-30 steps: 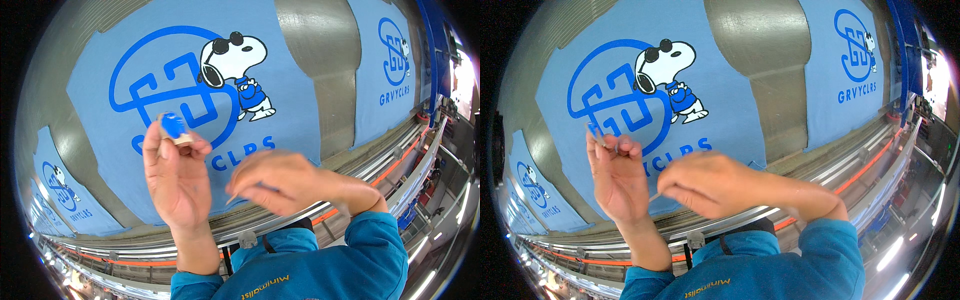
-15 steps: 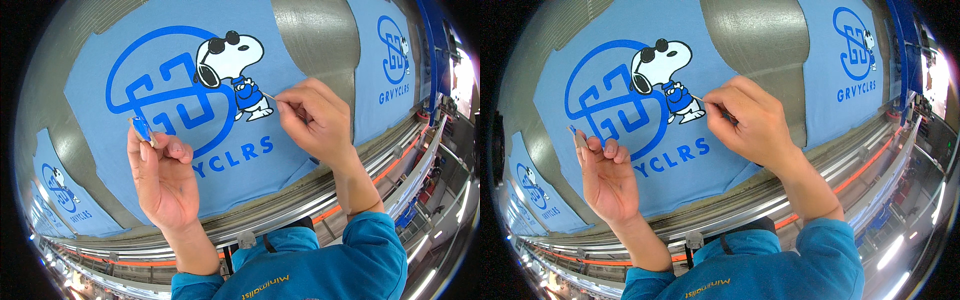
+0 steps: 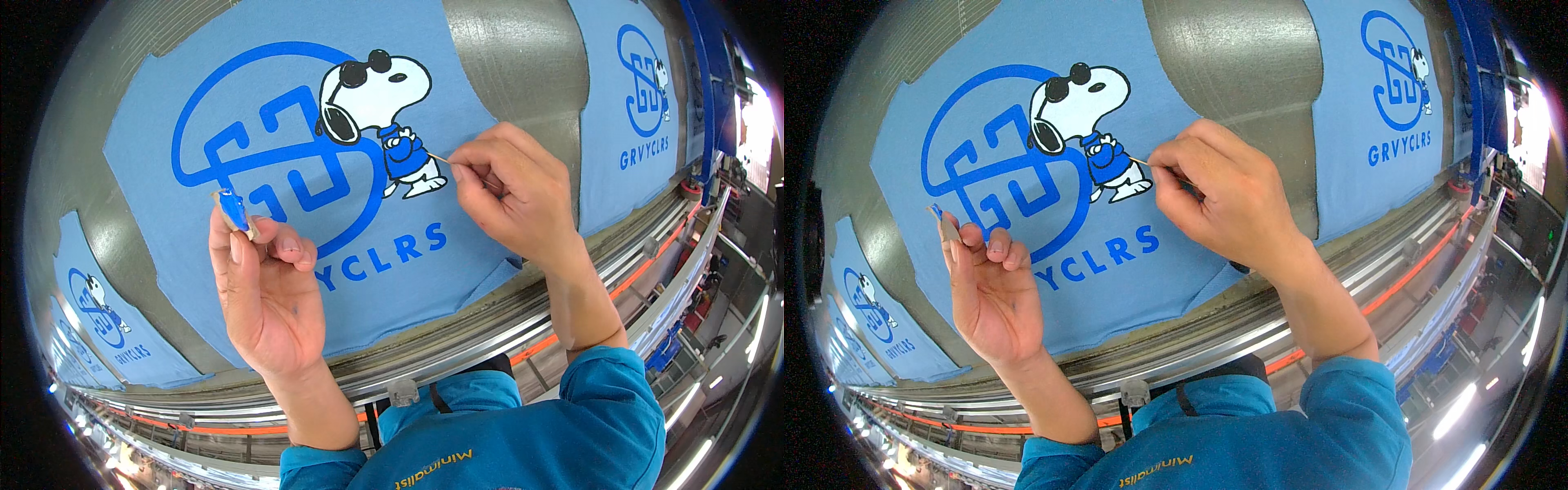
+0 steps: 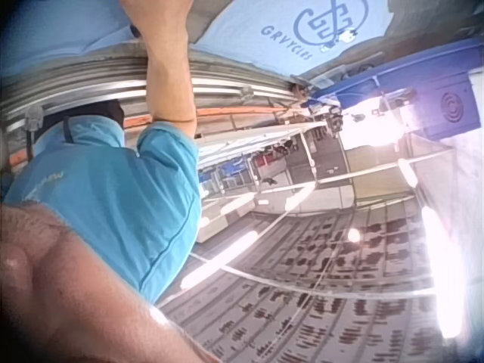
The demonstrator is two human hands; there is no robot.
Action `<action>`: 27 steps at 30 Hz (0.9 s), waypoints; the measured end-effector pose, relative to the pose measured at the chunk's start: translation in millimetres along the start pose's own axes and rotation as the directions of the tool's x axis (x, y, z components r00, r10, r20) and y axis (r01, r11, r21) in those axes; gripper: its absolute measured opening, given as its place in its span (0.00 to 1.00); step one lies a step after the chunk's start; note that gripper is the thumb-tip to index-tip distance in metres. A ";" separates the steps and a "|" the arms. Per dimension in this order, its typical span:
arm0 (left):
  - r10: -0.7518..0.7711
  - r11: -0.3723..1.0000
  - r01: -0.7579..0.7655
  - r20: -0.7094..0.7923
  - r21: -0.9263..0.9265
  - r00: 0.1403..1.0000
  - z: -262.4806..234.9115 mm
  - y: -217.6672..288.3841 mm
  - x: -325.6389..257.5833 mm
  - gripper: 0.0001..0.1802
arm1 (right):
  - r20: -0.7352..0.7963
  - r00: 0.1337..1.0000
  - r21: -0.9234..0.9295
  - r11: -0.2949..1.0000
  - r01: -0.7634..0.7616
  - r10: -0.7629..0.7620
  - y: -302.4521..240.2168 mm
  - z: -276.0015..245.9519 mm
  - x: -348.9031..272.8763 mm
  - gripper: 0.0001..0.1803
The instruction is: The person hand-paints a blue graphic on a light blue t-shirt using a small brush and a wooden palette. They carefully fill in details of a cartoon character and logo on the shirt, which is positioned on a moving conveyor belt in a factory setting.
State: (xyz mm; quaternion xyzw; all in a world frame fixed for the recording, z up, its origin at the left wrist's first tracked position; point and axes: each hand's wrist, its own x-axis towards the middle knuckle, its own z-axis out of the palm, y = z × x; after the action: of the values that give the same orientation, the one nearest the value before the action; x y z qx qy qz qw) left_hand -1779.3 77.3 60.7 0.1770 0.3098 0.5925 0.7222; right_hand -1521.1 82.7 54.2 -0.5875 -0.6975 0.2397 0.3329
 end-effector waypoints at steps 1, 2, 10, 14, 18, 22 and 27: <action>0.000 1.000 0.000 -0.002 -0.001 1.000 -0.1 0.0 -0.1 0.21 | 0.000 1.000 0.003 1.000 -0.007 0.007 -0.2 -0.1 0.0 0.06; 0.000 1.000 0.000 0.001 -0.002 1.000 -0.3 0.1 -0.1 0.21 | 0.001 1.000 0.005 1.000 -0.015 0.015 -0.6 -0.5 0.1 0.06; -0.010 1.000 0.010 -0.002 0.002 1.000 -0.1 0.3 -0.2 0.20 | 0.008 1.000 0.003 1.000 -0.020 0.020 0.0 -0.9 0.6 0.06; -0.010 1.000 0.010 -0.012 0.002 1.000 1.6 0.1 -0.3 0.20 | 0.011 1.000 0.016 1.000 -0.025 0.025 0.5 -0.9 0.7 0.06; -0.007 1.000 0.007 -0.021 0.006 1.000 1.3 0.1 -0.6 0.20 | 0.027 0.999 0.022 0.999 -0.045 0.044 -0.3 -2.6 1.2 0.06; -0.013 1.000 0.013 -0.019 -0.001 1.000 1.7 0.1 0.0 0.20 | 0.016 0.999 0.003 0.999 -0.034 0.034 -0.1 -2.4 1.8 0.05; -0.009 1.000 0.009 -0.027 -0.003 1.000 1.2 0.0 -0.6 0.21 | 0.013 0.999 0.006 1.000 -0.029 0.029 0.6 -1.4 1.7 0.06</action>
State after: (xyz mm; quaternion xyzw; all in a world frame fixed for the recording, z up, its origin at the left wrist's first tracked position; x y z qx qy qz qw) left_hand -1778.6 76.8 61.7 0.1664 0.3194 0.5920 0.7210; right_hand -1519.8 84.4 54.9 -0.5951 -0.6903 0.2503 0.3267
